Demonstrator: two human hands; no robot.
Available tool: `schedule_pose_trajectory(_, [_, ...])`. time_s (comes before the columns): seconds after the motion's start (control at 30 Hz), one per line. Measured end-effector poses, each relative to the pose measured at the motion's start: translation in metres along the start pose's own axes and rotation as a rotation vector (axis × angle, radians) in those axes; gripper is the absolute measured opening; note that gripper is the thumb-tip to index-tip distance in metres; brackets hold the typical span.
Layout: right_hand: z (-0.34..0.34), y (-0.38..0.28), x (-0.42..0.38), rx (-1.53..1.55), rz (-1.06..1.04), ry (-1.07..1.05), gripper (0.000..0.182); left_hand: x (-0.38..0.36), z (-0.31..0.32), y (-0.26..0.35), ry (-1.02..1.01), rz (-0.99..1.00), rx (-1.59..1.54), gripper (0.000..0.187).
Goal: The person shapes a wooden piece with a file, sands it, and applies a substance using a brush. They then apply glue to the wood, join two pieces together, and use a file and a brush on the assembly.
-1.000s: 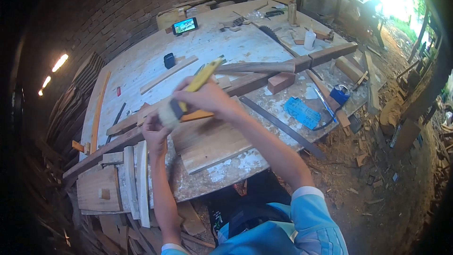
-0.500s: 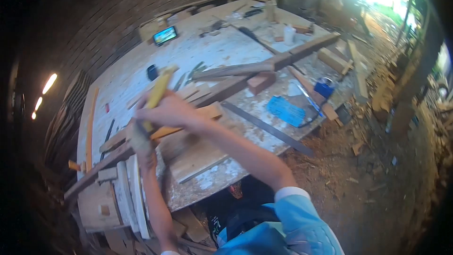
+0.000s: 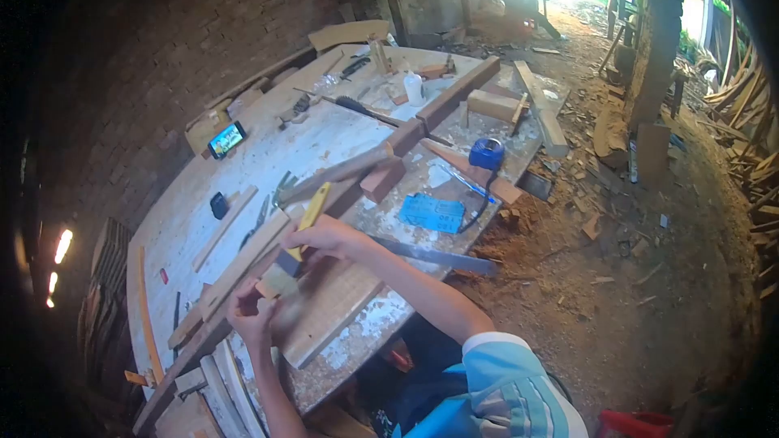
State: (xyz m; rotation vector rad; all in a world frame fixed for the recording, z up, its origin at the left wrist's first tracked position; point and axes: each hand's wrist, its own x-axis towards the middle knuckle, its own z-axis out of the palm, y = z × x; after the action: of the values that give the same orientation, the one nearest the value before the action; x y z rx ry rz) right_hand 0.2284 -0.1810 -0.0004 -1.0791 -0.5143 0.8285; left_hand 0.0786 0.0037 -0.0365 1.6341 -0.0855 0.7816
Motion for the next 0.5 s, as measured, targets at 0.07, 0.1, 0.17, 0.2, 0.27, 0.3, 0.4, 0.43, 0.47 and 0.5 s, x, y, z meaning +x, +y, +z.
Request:
schedule_pose_trajectory(0.07, [-0.012,-0.005,-0.001,-0.028,-0.051,0.107,0.020,0.002,-0.008,0.007,0.084,0.091,-0.064,0.043])
schedule_pose_trajectory(0.1, [-0.015,-0.007,-0.008,-0.159,-0.079,0.192,0.019,0.003,-0.019,0.008,0.083,0.140,-0.059,0.048])
schedule_pose_trajectory(0.17, [-0.020,-0.011,-0.015,-0.430,-0.159,0.338,0.018,0.006,-0.026,0.009,0.185,0.202,-0.240,0.051])
schedule_pose_trajectory(0.2, [-0.023,-0.011,-0.016,-0.500,-0.157,0.327,0.017,0.011,-0.027,0.014,0.188,0.205,-0.271,0.048])
schedule_pose_trajectory(0.27, [-0.026,0.001,-0.018,-0.614,-0.130,0.296,0.015,0.023,-0.028,0.015,0.276,0.236,-0.232,0.036])
schedule_pose_trajectory(0.3, [-0.023,0.000,-0.021,-0.597,-0.170,0.279,0.016,0.032,-0.026,0.022,0.238,0.267,-0.198,0.033])
schedule_pose_trajectory(0.4, [-0.003,-0.006,-0.027,-0.668,-0.284,0.277,0.016,0.056,0.002,0.054,0.188,0.374,-0.182,0.024])
schedule_pose_trajectory(0.43, [0.004,-0.010,-0.027,-0.665,-0.296,0.263,0.016,0.062,0.010,0.062,0.158,0.372,-0.229,0.024])
schedule_pose_trajectory(0.47, [0.011,-0.019,-0.026,-0.665,-0.324,0.255,0.016,0.064,0.016,0.063,0.141,0.335,-0.233,0.025])
schedule_pose_trajectory(0.5, [0.019,-0.031,-0.023,-0.659,-0.426,0.226,0.017,0.069,0.022,0.062,0.117,0.310,-0.242,0.027])
